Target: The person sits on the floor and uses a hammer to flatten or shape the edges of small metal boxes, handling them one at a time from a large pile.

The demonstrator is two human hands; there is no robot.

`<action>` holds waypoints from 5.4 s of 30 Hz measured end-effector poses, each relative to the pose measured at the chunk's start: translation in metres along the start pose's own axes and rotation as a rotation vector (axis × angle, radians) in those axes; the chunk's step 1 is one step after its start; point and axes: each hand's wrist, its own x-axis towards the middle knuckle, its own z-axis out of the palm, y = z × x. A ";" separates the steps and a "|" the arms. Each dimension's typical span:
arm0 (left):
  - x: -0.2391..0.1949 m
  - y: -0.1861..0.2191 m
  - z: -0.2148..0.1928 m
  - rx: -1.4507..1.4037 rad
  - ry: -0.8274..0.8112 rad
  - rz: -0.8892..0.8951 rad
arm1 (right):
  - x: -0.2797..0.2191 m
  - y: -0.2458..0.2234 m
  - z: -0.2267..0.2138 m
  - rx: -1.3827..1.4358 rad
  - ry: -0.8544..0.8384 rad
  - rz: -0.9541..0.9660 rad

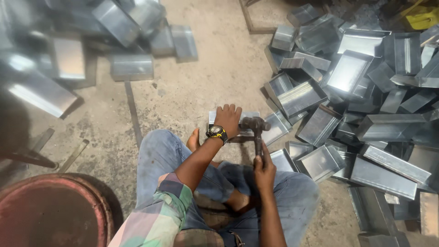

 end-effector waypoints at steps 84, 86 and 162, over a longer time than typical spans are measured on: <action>-0.007 0.088 0.002 -0.417 -0.280 0.451 | 0.012 0.052 -0.065 0.283 0.610 0.255; -0.021 0.063 -0.012 -0.363 -0.203 0.519 | 0.009 0.046 -0.063 0.483 0.598 0.400; 0.027 0.002 0.089 -0.040 -0.102 -0.106 | 0.024 -0.021 -0.023 0.111 0.260 0.158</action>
